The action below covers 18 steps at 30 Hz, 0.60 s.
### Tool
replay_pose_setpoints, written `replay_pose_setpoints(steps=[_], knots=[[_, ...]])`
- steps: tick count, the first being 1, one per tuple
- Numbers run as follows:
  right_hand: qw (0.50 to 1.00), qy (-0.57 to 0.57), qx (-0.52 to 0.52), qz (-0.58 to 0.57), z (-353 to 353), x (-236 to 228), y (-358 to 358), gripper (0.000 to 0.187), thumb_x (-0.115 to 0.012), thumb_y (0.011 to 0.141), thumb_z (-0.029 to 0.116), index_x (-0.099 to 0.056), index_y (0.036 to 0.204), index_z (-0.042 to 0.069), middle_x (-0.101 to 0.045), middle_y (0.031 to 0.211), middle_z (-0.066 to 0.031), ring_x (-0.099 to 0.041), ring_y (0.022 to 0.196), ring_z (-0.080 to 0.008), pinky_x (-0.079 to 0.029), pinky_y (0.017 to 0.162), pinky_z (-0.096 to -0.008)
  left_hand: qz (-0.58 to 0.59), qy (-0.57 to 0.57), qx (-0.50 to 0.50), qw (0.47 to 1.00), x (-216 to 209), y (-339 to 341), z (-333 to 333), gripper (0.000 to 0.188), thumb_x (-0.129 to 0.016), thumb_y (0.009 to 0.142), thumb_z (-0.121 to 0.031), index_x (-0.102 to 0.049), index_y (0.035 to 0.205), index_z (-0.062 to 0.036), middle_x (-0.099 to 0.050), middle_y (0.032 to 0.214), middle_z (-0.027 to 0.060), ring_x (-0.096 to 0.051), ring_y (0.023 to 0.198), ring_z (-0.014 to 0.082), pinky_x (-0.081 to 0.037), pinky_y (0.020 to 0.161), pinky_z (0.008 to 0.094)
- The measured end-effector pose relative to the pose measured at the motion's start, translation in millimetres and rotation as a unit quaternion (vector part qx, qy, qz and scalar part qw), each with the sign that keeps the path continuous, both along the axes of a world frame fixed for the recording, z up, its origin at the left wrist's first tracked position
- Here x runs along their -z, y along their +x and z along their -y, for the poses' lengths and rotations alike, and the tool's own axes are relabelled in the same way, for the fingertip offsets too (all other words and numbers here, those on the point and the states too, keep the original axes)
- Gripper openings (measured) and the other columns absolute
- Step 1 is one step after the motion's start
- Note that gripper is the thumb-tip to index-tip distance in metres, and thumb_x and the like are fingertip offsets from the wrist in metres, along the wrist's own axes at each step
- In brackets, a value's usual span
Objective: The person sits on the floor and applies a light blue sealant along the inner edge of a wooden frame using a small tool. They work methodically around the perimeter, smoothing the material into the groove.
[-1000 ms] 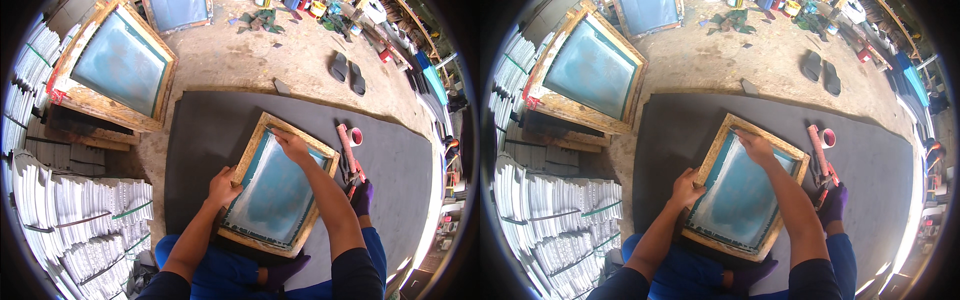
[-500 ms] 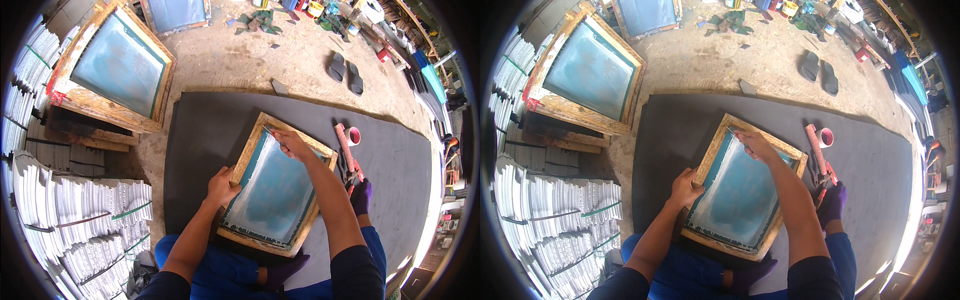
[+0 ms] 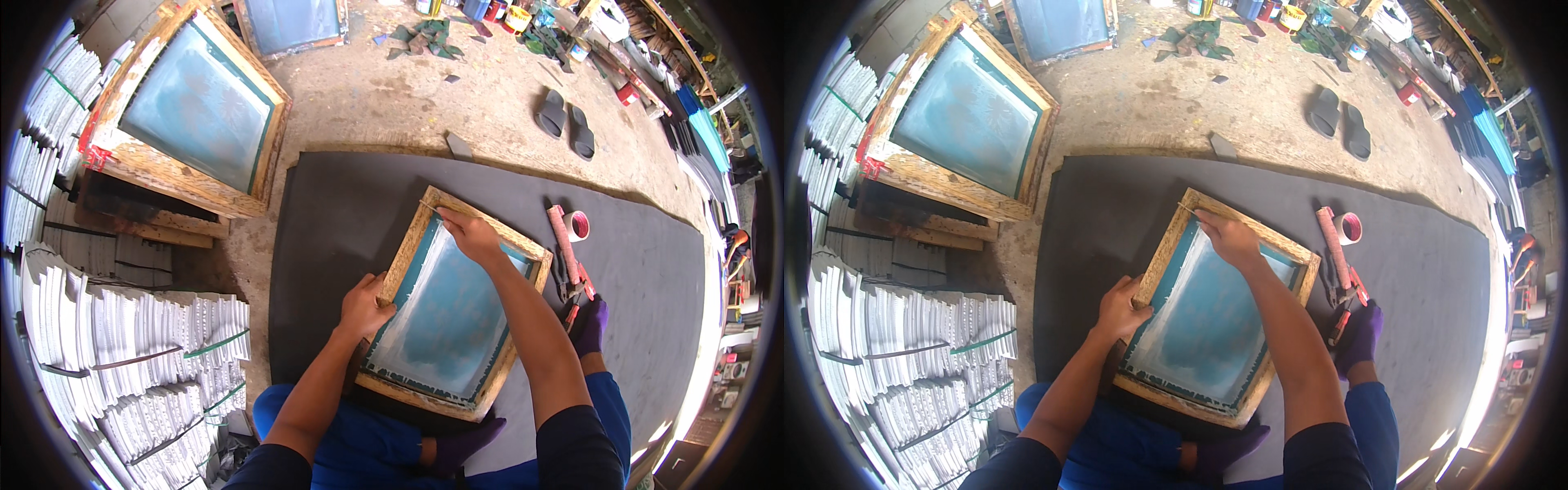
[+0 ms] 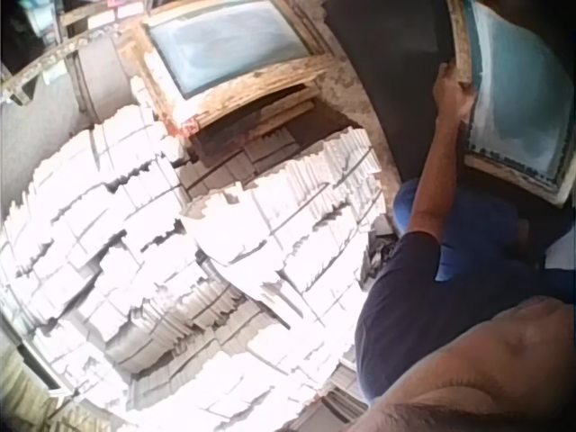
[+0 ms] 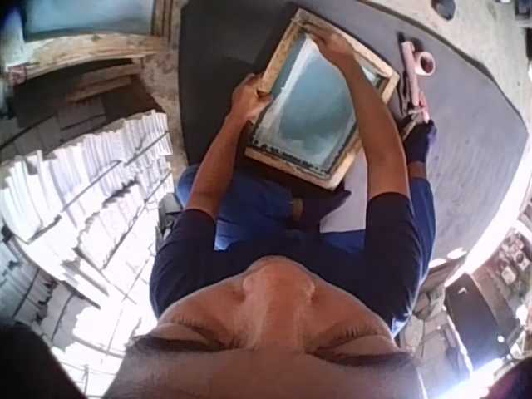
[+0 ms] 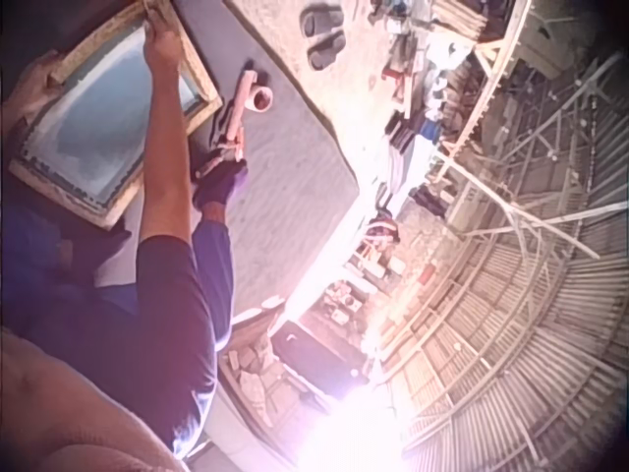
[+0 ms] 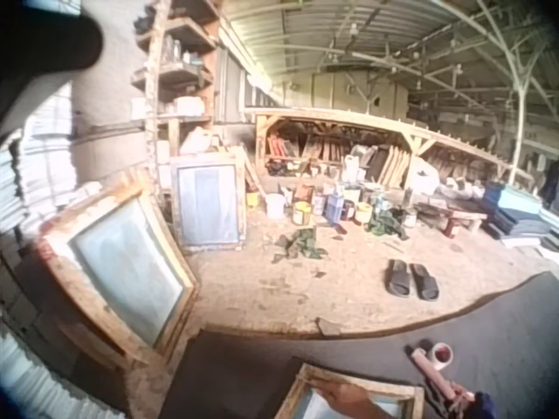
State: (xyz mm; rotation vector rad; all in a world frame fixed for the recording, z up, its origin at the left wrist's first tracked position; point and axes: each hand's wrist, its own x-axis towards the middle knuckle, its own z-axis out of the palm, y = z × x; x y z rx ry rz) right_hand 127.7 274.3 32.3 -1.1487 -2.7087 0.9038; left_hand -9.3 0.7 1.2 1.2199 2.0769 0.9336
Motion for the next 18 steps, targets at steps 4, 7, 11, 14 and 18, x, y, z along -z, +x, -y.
replay_pose_setpoints(steps=[4,7,11,14,18], knots=[[0.996,-0.062,-0.031,-0.064,-17.6,5.9,-8.3,0.038,-0.06,0.104,0.038,-0.069,0.138,0.022,-0.075,0.12,-0.0166,-0.07,0.115,-0.0364,-0.054,0.1,-0.0456,-0.007,0.01,0.0,1.0,2.9,0.3,-1.0,0.073,-0.08,0.071,-0.02,-0.062,0.14,-0.0037,-0.065,0.108,0.0125,-0.069,0.098,0.035,-0.057,0.082,0.0432],[0.986,-0.164,-0.016,-0.007,-28.5,-3.7,-17.9,0.04,-0.059,0.105,0.038,-0.069,0.139,0.019,-0.073,0.126,-0.0175,-0.067,0.12,-0.0383,-0.051,0.104,-0.0455,-0.019,0.011,-0.004,1.0,1.9,0.4,-0.4,0.071,-0.079,0.072,-0.02,-0.062,0.139,-0.0045,-0.065,0.108,0.0126,-0.069,0.097,0.0352,-0.057,0.082,0.0435],[0.996,-0.084,-0.021,0.009,-25.9,-1.0,-11.0,0.042,-0.058,0.104,0.041,-0.068,0.14,0.019,-0.072,0.13,-0.0167,-0.065,0.124,-0.0381,-0.05,0.106,-0.0467,-0.014,0.003,-0.003,1.0,-1.0,1.8,-1.6,0.07,-0.078,0.073,-0.019,-0.062,0.139,-0.0063,-0.065,0.109,0.013,-0.068,0.099,0.0357,-0.057,0.084,0.0443],[0.997,-0.058,0.029,0.052,-4.5,-12.8,10.5,0.047,-0.062,0.102,0.043,-0.064,0.144,0.021,-0.071,0.131,-0.016,-0.066,0.122,-0.0377,-0.052,0.104,-0.048,-0.013,-0.008,-0.002,1.0,1.2,3.9,-1.6,0.071,-0.078,0.073,-0.021,-0.061,0.141,-0.007,-0.064,0.112,0.0132,-0.068,0.102,0.0359,-0.057,0.086,0.0448],[0.993,-0.006,0.109,0.055,31.3,-9.5,55.8,0.045,-0.074,0.094,0.038,-0.069,0.133,0.017,-0.073,0.124,-0.0172,-0.07,0.113,-0.0373,-0.055,0.095,-0.048,-0.019,-0.054,-0.003,0.998,-0.6,5.2,3.0,0.074,-0.082,0.076,-0.029,-0.059,0.143,-0.007,-0.064,0.119,0.0137,-0.067,0.108,0.0364,-0.056,0.09,0.0449]])
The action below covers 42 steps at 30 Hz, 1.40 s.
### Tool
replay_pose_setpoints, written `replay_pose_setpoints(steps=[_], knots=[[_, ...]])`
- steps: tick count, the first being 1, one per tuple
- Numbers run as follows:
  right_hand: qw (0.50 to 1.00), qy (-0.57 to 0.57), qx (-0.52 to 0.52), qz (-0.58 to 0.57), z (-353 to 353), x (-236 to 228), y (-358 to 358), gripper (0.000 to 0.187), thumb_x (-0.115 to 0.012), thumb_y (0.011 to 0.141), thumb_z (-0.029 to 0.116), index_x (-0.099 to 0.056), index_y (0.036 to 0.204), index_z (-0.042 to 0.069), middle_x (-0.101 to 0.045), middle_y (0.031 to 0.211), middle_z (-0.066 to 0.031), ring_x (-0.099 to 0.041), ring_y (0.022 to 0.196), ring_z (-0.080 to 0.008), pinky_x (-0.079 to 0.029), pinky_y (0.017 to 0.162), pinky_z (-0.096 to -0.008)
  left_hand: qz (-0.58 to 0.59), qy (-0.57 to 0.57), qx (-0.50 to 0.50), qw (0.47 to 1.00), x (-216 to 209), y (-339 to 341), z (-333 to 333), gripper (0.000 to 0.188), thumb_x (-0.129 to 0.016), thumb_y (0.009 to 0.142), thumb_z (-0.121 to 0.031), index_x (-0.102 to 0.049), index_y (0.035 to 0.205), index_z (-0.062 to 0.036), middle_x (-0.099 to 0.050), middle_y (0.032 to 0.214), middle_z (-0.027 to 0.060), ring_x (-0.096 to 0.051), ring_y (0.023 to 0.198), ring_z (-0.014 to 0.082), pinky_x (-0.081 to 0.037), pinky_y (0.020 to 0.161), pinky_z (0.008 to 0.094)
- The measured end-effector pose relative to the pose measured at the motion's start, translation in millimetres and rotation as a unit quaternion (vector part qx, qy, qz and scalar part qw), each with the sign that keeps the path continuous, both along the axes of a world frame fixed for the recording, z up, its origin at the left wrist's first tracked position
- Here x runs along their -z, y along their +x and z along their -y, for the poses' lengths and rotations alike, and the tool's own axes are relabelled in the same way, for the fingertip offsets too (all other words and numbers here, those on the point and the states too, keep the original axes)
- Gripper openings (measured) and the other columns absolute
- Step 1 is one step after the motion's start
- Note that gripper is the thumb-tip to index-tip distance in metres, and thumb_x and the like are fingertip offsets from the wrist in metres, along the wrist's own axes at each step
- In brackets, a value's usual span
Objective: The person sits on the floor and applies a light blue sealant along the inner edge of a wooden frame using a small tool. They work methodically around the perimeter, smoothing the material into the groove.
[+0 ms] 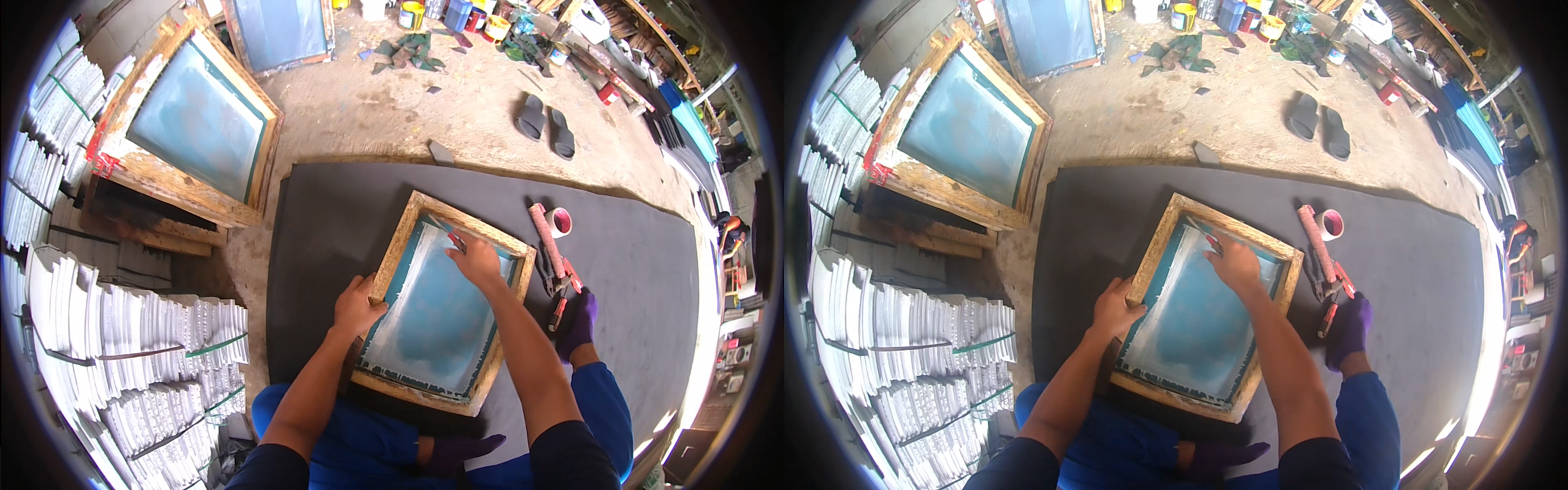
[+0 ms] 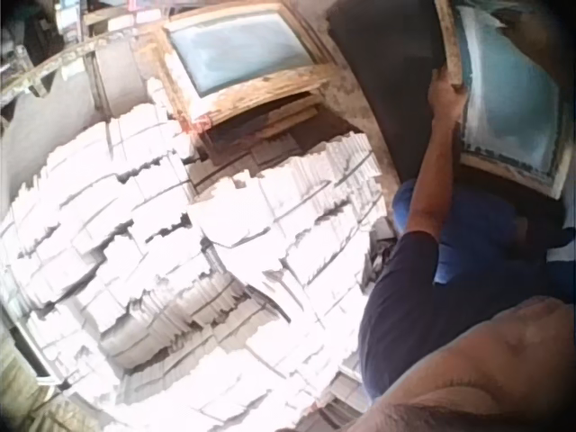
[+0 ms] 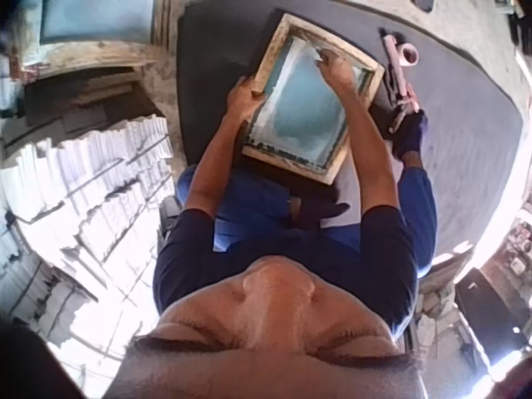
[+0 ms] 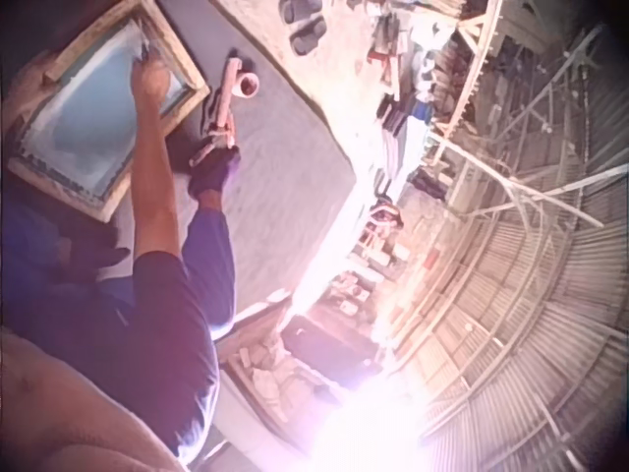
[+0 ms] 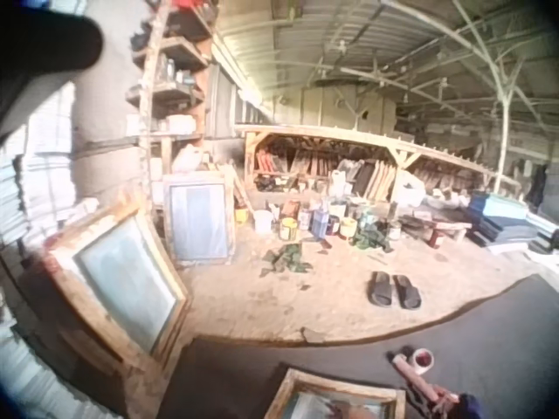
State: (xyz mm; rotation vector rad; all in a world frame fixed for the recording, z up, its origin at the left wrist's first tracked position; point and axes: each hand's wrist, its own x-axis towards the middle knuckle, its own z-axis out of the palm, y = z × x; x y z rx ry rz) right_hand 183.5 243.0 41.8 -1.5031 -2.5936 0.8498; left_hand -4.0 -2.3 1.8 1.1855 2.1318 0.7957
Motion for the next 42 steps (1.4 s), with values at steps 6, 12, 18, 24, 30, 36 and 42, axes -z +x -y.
replay_pose_setpoints(steps=[6,12,18,24,30,36,42], knots=[[0.984,0.159,0.076,0.014,54.6,12.9,95.7,0.029,-0.081,0.085,0.028,-0.073,0.108,0.012,-0.07,0.105,-0.0138,-0.069,0.101,-0.037,-0.057,0.082,-0.0502,-0.073,-0.075,-0.018,0.994,-24.0,7.8,21.1,0.078,-0.085,0.078,-0.043,-0.06,0.141,-0.0056,-0.064,0.128,0.0154,-0.067,0.116,0.0376,-0.055,0.097,0.048],[0.97,0.218,0.097,0.041,112.8,28.6,173.3,0.028,-0.083,0.082,0.025,-0.073,0.106,0.015,-0.057,0.116,-0.0101,-0.06,0.116,-0.0355,-0.058,0.08,-0.0504,-0.092,-0.22,0.014,0.971,-52.0,32.1,71.2,0.071,-0.086,0.077,-0.043,-0.063,0.133,-0.0074,-0.067,0.127,0.0201,-0.068,0.116,0.0401,-0.055,0.097,0.051],[0.979,0.12,0.164,0.003,161.5,25.7,174.6,0.039,-0.079,0.086,0.022,-0.071,0.124,0.021,-0.06,0.112,-0.0159,-0.067,0.106,-0.0395,-0.06,0.083,-0.0498,-0.155,-0.158,-0.098,0.97,-26.7,47.8,118.4,0.05,-0.079,0.082,-0.028,-0.062,0.123,-0.0053,-0.069,0.124,0.0211,-0.07,0.11,0.0428,-0.056,0.094,0.053],[0.976,0.119,0.181,0.012,147.8,46.5,215.4,0.041,-0.07,0.091,0.02,-0.068,0.132,0.024,-0.064,0.108,-0.0211,-0.072,0.089,-0.0436,-0.06,0.08,-0.0529,-0.135,-0.142,-0.034,0.98,-24.1,80.3,113.7,0.04,-0.074,0.084,-0.019,-0.062,0.119,-0.0043,-0.069,0.123,0.0203,-0.069,0.111,0.0432,-0.056,0.095,0.0517],[0.978,0.071,0.192,0.045,173.4,46.7,233.1,0.042,-0.07,0.091,0.019,-0.068,0.133,0.022,-0.061,0.114,-0.0217,-0.071,0.098,-0.0427,-0.059,0.083,-0.0534,-0.102,-0.141,-0.04,0.984,-24.3,92.4,139.1,0.048,-0.079,0.084,-0.024,-0.062,0.126,-0.0053,-0.069,0.125,0.0192,-0.067,0.117,0.0412,-0.055,0.097,0.0507],[0.975,0.054,0.213,0.021,205.6,38.7,244.4,0.037,-0.07,0.091,0.019,-0.069,0.128,0.018,-0.061,0.117,-0.0228,-0.069,0.101,-0.0445,-0.057,0.087,-0.0539,-0.09,-0.167,-0.03,0.981,-41.3,96.9,148.6,0.055,-0.08,0.084,-0.025,-0.059,0.132,-0.0062,-0.068,0.127,0.0197,-0.065,0.12,0.0407,-0.055,0.099,0.0513],[0.978,0.06,0.201,0.02,214.0,9.5,231.5,0.032,-0.071,0.089,0.019,-0.073,0.121,0.015,-0.069,0.107,-0.0206,-0.07,0.099,-0.0422,-0.057,0.086,-0.0518,-0.147,-0.168,-0.006,0.975,-16.4,94.2,152.9,0.053,-0.075,0.086,-0.021,-0.057,0.134,-0.0066,-0.069,0.123,0.0215,-0.067,0.117,0.0417,-0.056,0.099,0.0503]])
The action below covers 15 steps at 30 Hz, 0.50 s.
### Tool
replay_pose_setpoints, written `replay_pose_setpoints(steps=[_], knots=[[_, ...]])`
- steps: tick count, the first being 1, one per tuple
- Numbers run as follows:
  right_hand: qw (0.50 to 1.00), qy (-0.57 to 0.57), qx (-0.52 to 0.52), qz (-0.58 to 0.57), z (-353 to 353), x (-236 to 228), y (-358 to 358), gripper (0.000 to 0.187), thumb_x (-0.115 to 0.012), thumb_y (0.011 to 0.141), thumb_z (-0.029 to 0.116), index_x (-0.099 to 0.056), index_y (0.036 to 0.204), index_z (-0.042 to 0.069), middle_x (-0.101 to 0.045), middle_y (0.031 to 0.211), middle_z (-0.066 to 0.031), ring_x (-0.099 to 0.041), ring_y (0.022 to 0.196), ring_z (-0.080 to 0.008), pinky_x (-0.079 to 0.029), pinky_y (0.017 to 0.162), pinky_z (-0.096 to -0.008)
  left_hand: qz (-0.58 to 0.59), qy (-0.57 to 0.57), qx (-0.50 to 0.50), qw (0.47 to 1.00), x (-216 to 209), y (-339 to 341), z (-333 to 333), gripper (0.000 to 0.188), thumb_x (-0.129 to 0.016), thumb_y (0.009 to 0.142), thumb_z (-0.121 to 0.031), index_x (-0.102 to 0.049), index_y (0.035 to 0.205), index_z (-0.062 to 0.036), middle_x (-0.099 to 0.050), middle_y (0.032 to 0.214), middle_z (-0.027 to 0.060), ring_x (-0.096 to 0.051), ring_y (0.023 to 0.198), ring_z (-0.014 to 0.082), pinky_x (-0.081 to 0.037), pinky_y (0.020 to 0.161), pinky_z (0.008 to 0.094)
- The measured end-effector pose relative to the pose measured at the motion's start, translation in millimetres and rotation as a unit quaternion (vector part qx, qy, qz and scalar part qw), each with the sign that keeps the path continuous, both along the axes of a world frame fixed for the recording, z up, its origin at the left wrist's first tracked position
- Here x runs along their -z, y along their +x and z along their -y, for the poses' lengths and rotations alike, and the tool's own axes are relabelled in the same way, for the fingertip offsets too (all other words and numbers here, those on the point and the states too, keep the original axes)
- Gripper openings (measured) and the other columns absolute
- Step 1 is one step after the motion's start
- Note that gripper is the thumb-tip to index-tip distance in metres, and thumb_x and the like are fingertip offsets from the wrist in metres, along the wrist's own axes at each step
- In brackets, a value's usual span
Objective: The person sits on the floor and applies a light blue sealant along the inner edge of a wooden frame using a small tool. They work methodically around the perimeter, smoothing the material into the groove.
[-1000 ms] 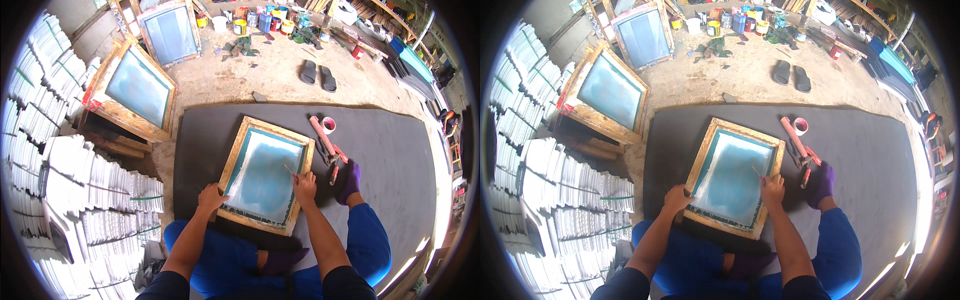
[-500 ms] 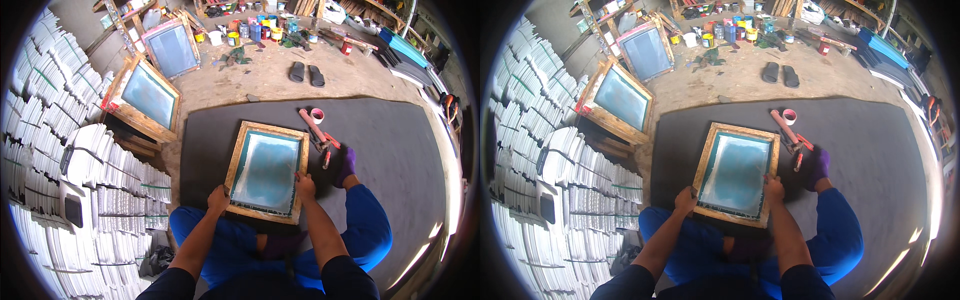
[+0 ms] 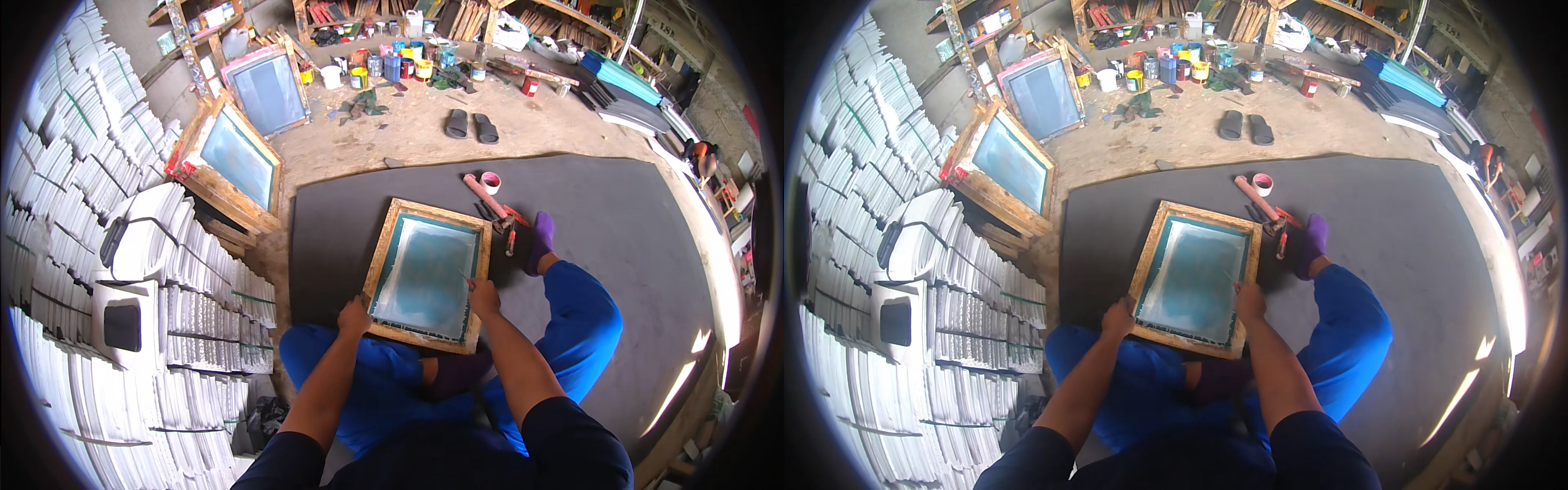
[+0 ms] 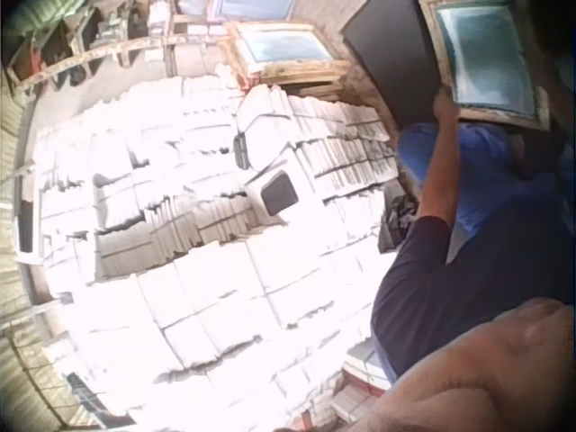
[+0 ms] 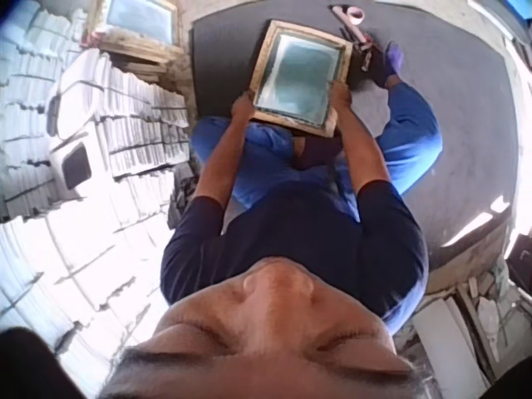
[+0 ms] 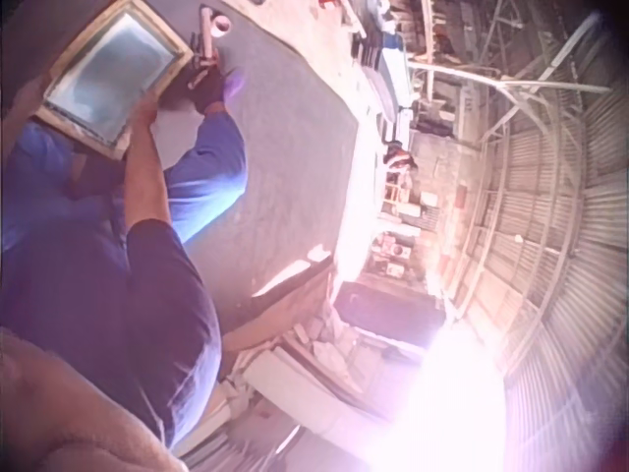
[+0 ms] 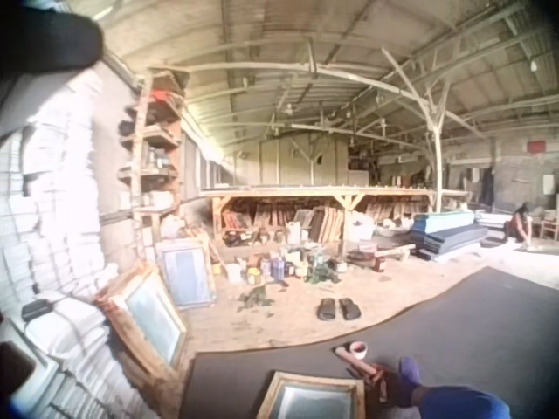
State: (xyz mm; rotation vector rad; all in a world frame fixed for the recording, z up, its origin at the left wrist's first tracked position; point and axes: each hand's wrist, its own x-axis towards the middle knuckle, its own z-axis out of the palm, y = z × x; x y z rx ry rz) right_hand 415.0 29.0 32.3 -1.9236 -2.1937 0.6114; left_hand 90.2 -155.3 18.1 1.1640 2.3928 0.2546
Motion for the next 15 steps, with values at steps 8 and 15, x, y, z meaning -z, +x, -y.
replay_pose_setpoints(steps=[8,15], knots=[[0.997,-0.038,-0.067,-0.024,21.3,-71.1,-63.7,0.033,-0.072,0.091,0.031,-0.073,0.118,0.014,-0.077,0.106,-0.0139,-0.073,0.101,-0.037,-0.057,0.086,-0.0483,0.03,-0.013,0.039,0.999,-0.1,7.0,-4.5,0.047,-0.07,0.088,-0.019,-0.057,0.13,-0.0046,-0.07,0.123,0.021,-0.068,0.118,0.0405,-0.056,0.099,0.0495],[0.985,-0.107,-0.129,-0.05,24.8,-92.4,-118.3,0.038,-0.068,0.094,0.036,-0.072,0.124,0.012,-0.076,0.114,-0.0175,-0.072,0.107,-0.0386,-0.056,0.093,-0.0485,0.038,0.018,0.064,0.997,-0.1,3.6,7.0,0.054,-0.076,0.087,-0.027,-0.056,0.133,-0.0064,-0.068,0.127,0.0209,-0.066,0.12,0.0397,-0.055,0.1,0.0492]])
